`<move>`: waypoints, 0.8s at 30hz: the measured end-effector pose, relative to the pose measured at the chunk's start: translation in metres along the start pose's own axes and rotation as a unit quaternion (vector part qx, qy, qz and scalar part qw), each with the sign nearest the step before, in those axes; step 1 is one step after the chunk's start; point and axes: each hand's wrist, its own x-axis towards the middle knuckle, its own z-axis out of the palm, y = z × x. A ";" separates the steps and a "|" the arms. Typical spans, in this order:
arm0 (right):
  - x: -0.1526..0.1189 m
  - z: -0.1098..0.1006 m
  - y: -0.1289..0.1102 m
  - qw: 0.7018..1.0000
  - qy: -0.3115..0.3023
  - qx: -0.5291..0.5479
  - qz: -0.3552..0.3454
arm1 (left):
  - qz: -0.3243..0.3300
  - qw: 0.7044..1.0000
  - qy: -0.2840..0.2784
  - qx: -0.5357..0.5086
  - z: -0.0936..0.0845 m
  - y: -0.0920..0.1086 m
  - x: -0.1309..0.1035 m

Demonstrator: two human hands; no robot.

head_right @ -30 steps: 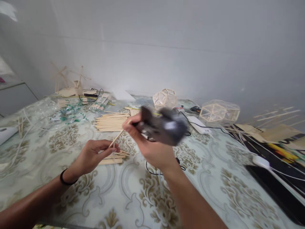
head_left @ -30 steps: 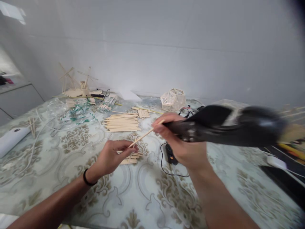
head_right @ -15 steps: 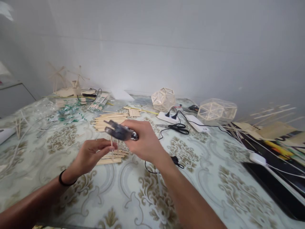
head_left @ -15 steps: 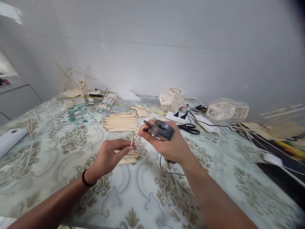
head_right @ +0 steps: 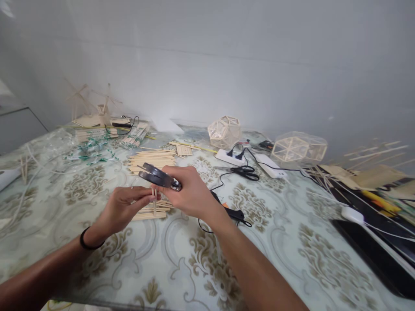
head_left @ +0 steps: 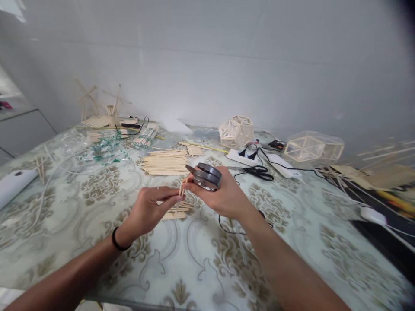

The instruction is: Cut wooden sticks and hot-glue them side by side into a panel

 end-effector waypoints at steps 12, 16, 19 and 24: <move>-0.001 -0.001 0.001 1.000 -0.004 -0.003 0.004 | 0.000 1.000 -0.007 0.005 -0.002 0.000 0.000; -0.001 -0.001 0.001 1.000 -0.005 0.002 0.003 | 0.000 1.000 -0.008 0.004 -0.001 0.000 0.001; 0.000 0.001 0.002 1.000 -0.008 0.006 0.001 | -0.001 1.000 -0.012 0.004 -0.001 0.000 0.001; 0.000 0.001 0.001 1.000 -0.017 0.013 0.007 | 0.004 1.000 -0.017 0.004 -0.002 -0.001 0.001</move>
